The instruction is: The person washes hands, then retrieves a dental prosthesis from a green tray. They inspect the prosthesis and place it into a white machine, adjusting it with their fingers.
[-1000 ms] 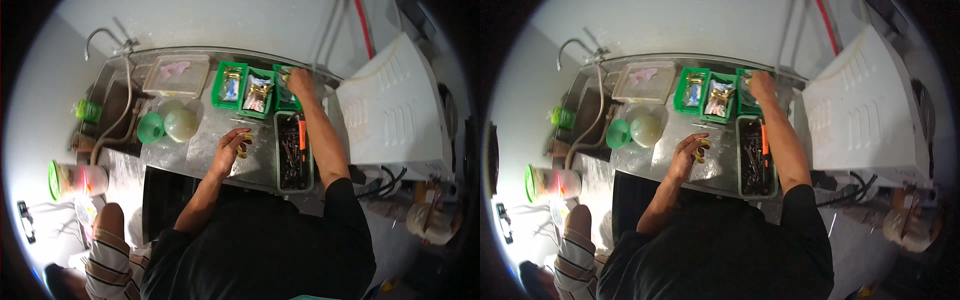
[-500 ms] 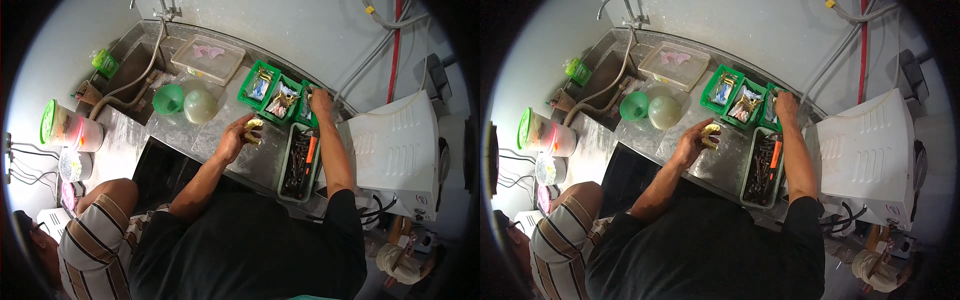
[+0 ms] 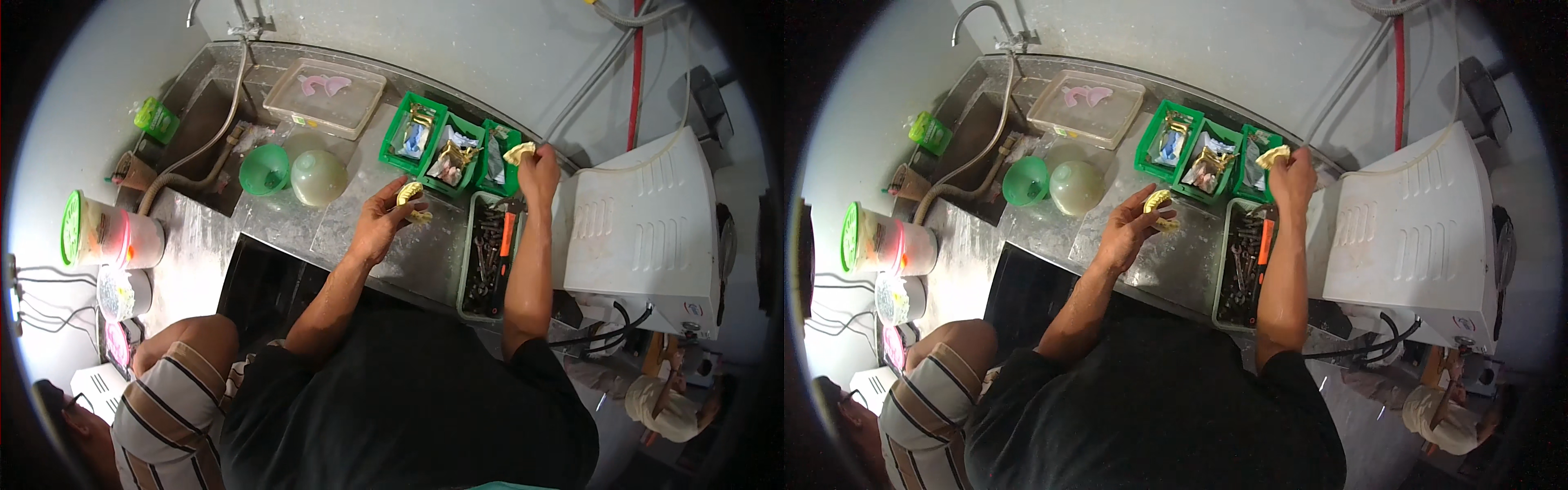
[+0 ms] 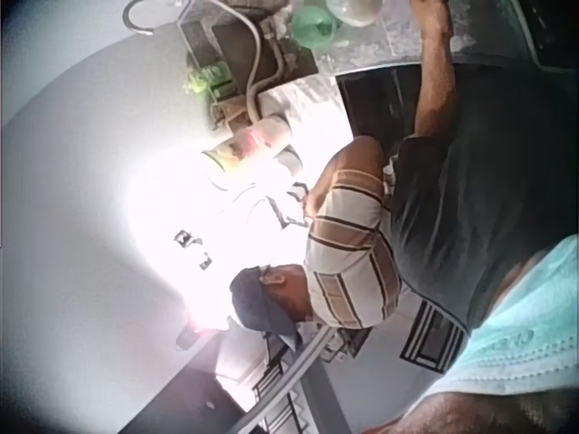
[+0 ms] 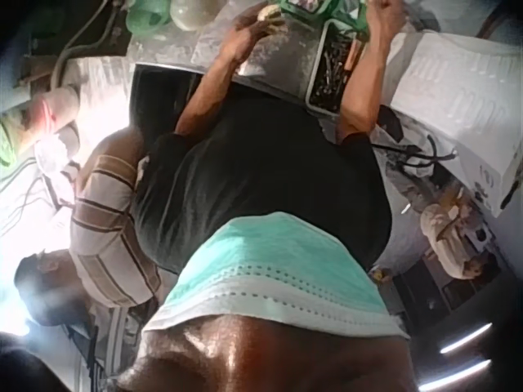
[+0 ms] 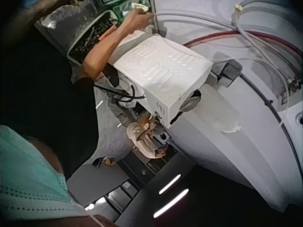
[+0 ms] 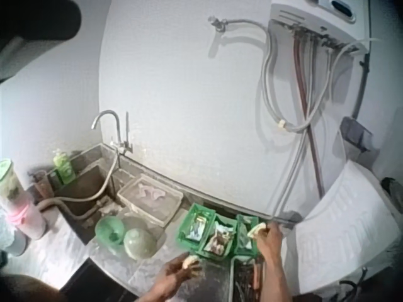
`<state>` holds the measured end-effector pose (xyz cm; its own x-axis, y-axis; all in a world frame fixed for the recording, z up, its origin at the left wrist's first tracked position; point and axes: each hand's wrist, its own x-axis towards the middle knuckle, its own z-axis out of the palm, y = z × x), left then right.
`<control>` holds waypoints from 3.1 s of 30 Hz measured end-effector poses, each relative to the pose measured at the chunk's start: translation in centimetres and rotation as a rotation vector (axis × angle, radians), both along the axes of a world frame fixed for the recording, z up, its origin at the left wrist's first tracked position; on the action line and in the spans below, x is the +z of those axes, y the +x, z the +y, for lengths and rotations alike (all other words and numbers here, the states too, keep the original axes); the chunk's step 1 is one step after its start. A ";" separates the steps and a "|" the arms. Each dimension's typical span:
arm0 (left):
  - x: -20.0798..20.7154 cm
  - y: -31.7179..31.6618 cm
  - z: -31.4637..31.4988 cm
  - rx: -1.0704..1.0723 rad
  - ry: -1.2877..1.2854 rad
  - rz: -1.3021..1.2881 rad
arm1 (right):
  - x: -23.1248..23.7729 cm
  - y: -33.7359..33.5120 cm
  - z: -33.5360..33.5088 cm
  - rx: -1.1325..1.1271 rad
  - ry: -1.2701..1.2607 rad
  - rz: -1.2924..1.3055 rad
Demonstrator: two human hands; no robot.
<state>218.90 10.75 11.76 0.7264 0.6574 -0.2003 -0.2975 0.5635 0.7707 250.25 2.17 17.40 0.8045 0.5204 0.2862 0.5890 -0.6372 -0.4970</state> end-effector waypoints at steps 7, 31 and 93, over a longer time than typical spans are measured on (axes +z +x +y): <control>0.0 1.7 -0.5 -0.004 0.275 0.046 | -2.9 -11.2 -6.0 0.276 0.616 0.893; 0.9 6.1 -7.5 -0.610 0.052 0.216 | -4.1 -17.5 -18.6 0.035 0.612 1.105; 2.1 4.1 -17.7 -0.580 0.041 0.260 | -4.2 -16.4 -27.2 0.274 0.882 1.126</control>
<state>223.04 -6.97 13.83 0.8978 0.1823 -0.4009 0.2470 0.5452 0.8011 233.81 -25.05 13.22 0.7204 0.6840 -0.1150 -0.3188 0.1793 -0.9307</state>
